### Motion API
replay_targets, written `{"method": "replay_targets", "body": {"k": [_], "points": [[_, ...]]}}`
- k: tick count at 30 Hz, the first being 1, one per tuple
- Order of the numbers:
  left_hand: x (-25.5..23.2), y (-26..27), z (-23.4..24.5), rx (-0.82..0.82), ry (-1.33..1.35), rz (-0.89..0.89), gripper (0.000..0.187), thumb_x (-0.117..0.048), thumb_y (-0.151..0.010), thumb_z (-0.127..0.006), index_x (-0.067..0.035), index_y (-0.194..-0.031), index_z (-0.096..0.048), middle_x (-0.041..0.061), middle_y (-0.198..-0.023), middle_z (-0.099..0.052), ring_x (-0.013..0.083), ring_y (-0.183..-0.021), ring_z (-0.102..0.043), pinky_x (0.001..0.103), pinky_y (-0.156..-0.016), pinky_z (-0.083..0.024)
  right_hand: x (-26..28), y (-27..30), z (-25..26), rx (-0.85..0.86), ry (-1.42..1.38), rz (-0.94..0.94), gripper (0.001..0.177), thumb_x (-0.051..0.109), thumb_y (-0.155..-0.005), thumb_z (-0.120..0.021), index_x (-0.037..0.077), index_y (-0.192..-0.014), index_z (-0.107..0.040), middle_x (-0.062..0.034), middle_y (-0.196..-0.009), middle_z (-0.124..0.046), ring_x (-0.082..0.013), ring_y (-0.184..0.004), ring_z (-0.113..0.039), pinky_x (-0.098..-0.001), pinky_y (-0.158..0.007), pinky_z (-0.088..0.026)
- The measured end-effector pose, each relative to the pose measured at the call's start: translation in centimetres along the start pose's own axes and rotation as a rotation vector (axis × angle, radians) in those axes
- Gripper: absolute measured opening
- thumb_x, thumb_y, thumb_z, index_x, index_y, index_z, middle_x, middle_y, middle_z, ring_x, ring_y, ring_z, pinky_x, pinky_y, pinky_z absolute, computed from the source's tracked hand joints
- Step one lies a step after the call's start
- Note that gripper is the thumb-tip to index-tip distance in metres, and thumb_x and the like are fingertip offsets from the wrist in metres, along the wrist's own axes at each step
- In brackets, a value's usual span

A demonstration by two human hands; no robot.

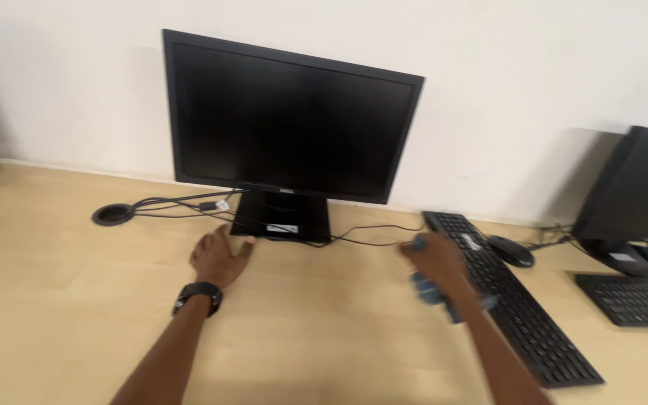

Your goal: The person wipes a light-colored desk surface with a blue cloth, then cleans a black keyboard and a Dell monitor. They lift the keyboard to wipe its underside and the desk beneath it, and wipe the monitor base and screen. The person folds the cloth and continues wiping the desk and keyboard.

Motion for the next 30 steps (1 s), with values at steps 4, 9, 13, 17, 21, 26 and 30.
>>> {"method": "replay_targets", "body": {"k": [4, 9, 13, 17, 21, 26, 30], "points": [[-2.3, 1.5, 0.8, -0.07, 0.01, -0.081, 0.09, -0.074, -0.081, -0.06, -0.016, -0.148, -0.046, 0.013, -0.159, -0.034, 0.0314, -0.152, -0.022, 0.06, -0.118, -0.013, 4.1, 0.0, -9.0, -0.194, -0.446, 0.059, 0.035, 0.043, -0.088, -0.067, 0.009, -0.085, -0.074, -0.0091, -0.065, -0.07, -0.021, -0.061, -0.067, -0.0395, -0.063, -0.053], [-4.4, 2.4, 1.6, -0.069, 0.009, -0.177, 0.092, -0.076, -0.079, -0.061, -0.014, -0.145, -0.049, 0.016, -0.157, -0.032, 0.0339, -0.15, -0.02, 0.06, -0.116, -0.01, 9.1, 1.0, -14.5, -0.53, -0.739, -0.021, 0.033, 0.038, -0.104, -0.052, 0.009, -0.11, -0.066, -0.0113, -0.077, -0.069, -0.0219, -0.069, -0.066, -0.0386, -0.067, -0.052], [-4.7, 2.2, 0.0, -0.124, 0.067, -0.16, 0.079, -0.071, -0.087, -0.059, -0.015, -0.142, -0.055, 0.02, -0.154, -0.037, 0.0394, -0.146, -0.025, 0.061, -0.117, -0.01, 12.8, 3.8, -15.5, -0.337, -0.484, 0.413, 0.042, 0.034, -0.092, -0.064, 0.008, -0.124, -0.062, -0.0169, -0.101, -0.072, -0.0329, -0.088, -0.068, -0.0443, -0.078, -0.054], [-3.4, 1.0, -1.5, -0.178, 0.173, -0.08, 0.058, -0.061, -0.094, -0.05, -0.022, -0.134, -0.064, 0.012, -0.144, -0.056, 0.037, -0.139, -0.043, 0.057, -0.119, -0.022, 16.9, 9.0, -15.7, -0.161, -0.391, 0.802, 0.051, 0.039, -0.093, -0.072, 0.002, -0.127, -0.061, -0.0199, -0.12, -0.068, -0.0396, -0.103, -0.062, -0.0511, -0.09, -0.047], [-3.1, 1.1, -1.2, -0.176, 0.216, -0.086, 0.05, -0.057, -0.095, -0.054, -0.022, -0.129, -0.068, 0.013, -0.14, -0.062, 0.0387, -0.136, -0.047, 0.056, -0.118, -0.023, 17.7, 8.0, -14.4, -0.125, -0.318, 0.605, 0.044, 0.036, -0.097, -0.063, 0.007, -0.13, -0.062, -0.016, -0.121, -0.069, -0.0349, -0.106, -0.064, -0.0483, -0.092, -0.048], [-4.7, 1.3, 1.1, -0.149, 0.22, -0.051, 0.077, -0.061, -0.083, -0.071, -0.014, -0.142, -0.056, 0.021, -0.136, -0.058, 0.0417, -0.13, -0.049, 0.058, -0.113, -0.027, 13.6, 3.9, -13.7, -0.199, -0.391, 0.23, 0.057, 0.043, -0.093, -0.061, 0.006, -0.136, -0.058, -0.0186, -0.125, -0.066, -0.0364, -0.116, -0.061, -0.0492, -0.1, -0.048], [-6.1, 1.6, 2.5, -0.138, 0.151, 0.004, 0.084, -0.065, -0.077, -0.073, -0.016, -0.142, -0.053, 0.019, -0.139, -0.058, 0.0412, -0.129, -0.052, 0.058, -0.109, -0.034, 11.1, -1.8, -15.3, -0.222, -0.204, 0.268, 0.097, 0.057, -0.086, -0.076, -0.011, -0.144, -0.039, -0.0339, -0.142, -0.047, -0.0487, -0.133, -0.043, -0.0537, -0.107, -0.04]]}}
Point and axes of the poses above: each hand's wrist, its own y-axis away from the middle knuckle, its own z-axis out of the back of the hand, x = y × z, the point moved 1 cm from there along -y, towards the middle knuckle
